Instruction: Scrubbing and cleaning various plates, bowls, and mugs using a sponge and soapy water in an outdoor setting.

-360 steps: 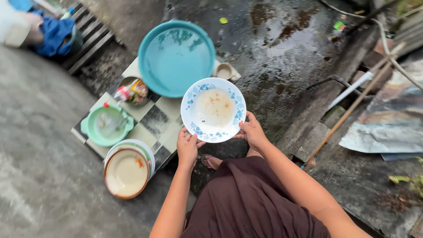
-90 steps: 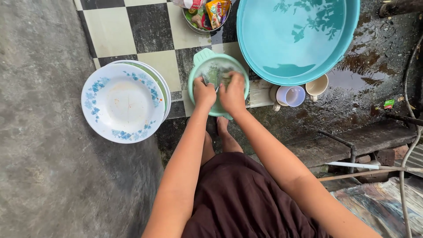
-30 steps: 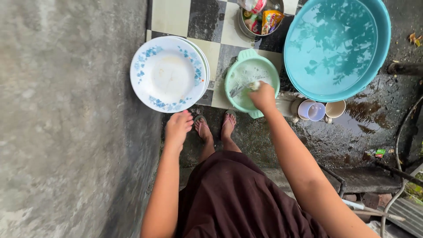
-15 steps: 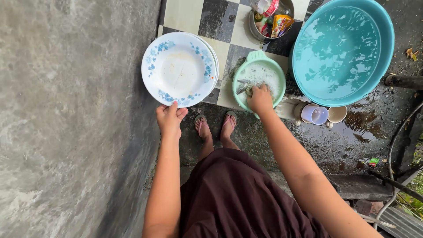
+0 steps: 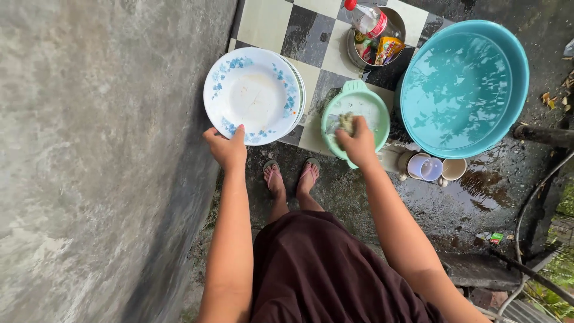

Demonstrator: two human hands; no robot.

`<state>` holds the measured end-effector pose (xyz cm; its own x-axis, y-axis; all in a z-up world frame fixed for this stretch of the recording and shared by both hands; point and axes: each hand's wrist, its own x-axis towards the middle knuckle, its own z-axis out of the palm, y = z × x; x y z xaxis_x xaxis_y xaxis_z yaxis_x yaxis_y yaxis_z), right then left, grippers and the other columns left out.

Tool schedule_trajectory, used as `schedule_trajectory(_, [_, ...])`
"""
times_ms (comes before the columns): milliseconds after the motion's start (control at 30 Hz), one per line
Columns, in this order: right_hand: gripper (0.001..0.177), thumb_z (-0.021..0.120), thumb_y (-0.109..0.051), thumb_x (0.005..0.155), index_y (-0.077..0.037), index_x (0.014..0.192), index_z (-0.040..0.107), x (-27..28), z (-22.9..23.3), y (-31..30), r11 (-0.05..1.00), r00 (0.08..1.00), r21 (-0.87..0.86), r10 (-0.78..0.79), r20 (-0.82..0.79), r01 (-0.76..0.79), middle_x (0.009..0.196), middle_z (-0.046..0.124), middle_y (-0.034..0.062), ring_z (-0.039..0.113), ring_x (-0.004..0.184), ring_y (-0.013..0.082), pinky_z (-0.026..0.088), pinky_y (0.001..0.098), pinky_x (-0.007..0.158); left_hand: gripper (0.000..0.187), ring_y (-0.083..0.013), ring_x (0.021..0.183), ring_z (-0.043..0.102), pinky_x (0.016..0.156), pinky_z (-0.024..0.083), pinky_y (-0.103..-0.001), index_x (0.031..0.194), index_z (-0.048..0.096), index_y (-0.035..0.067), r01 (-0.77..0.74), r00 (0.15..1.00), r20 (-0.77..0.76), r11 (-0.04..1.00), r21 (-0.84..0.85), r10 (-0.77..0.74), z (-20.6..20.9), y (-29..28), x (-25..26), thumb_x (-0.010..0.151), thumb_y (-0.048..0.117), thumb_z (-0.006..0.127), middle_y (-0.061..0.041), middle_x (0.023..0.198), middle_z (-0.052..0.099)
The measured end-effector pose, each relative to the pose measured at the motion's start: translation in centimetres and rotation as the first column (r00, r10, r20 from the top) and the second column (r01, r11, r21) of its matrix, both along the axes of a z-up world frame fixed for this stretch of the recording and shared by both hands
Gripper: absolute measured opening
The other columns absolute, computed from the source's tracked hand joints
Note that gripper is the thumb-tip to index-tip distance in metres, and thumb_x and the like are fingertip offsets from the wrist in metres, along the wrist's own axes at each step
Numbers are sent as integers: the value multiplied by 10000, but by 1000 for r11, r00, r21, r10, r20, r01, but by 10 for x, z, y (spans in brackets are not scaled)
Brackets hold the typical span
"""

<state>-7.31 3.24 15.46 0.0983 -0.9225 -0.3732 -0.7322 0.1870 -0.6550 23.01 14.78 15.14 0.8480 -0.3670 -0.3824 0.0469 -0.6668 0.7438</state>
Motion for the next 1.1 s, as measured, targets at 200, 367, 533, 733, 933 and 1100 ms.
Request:
schedule_trajectory(200, [656, 687, -203, 889, -101, 1441, 348, 98, 82, -1, 882, 794, 417, -88, 602, -218, 1153, 672, 150, 731, 966, 248, 630, 367, 838, 535, -330, 1078, 692, 911, 560, -423, 1249, 427, -20, -24, 1000, 10, 994, 109, 23, 21, 8, 2, 856, 122, 761, -236, 1232, 616])
schedule_trajectory(367, [681, 735, -230, 906, -74, 1503, 447, 158, 57, 21, 885, 730, 124, 283, 622, -449, 1340, 627, 200, 659, 1171, 282, 558, 391, 975, 522, -316, 1118, 677, 908, 582, -481, 1320, 396, 28, -185, 942, -304, 974, -130, 138, 63, 28, -1, 861, 33, 645, -195, 1280, 594])
schedule_trajectory(533, [493, 694, -295, 1022, -188, 1496, 613, 180, 73, 47, 708, 561, -159, 658, 502, -689, 1610, 512, 217, 576, 1454, 374, 435, 472, 1220, 628, -319, 1191, 616, 908, 577, -500, 1455, 366, 78, -384, 681, -732, 853, -354, 3, 61, 71, 4, 865, -56, 533, -171, 1363, 543])
schedule_trajectory(733, [591, 605, -209, 993, -166, 1567, 472, 181, 111, 68, 687, 657, -279, 725, 206, -671, 1689, 206, 231, 133, 1527, 509, 213, 560, 1225, 770, -320, 1301, 581, 1045, 527, -481, 1556, 319, 13, -313, 416, -831, 800, -511, -368, 58, 95, -19, 829, -82, 555, -180, 1464, 518])
schedule_trajectory(933, [476, 543, -217, 1050, -169, 1523, 516, 121, 133, 77, 624, 565, -247, 779, 272, -741, 1651, 426, 96, 363, 1602, 416, 338, 477, 1291, 811, -284, 1303, 577, 1058, 491, -430, 1543, 335, 2, -349, 354, -815, 744, -570, -458, 79, 80, -36, 762, -88, 535, -153, 1444, 531])
schedule_trajectory(1100, [561, 637, -289, 957, -141, 1487, 529, 71, 143, 51, 705, 776, -330, 595, -207, -628, 1607, 289, 285, 280, 1471, 505, 274, 525, 1191, 707, -318, 1227, 611, 1030, 507, -436, 1449, 420, -67, -229, 289, -812, 788, -572, -506, 91, 61, -53, 757, -90, 563, -189, 1336, 600])
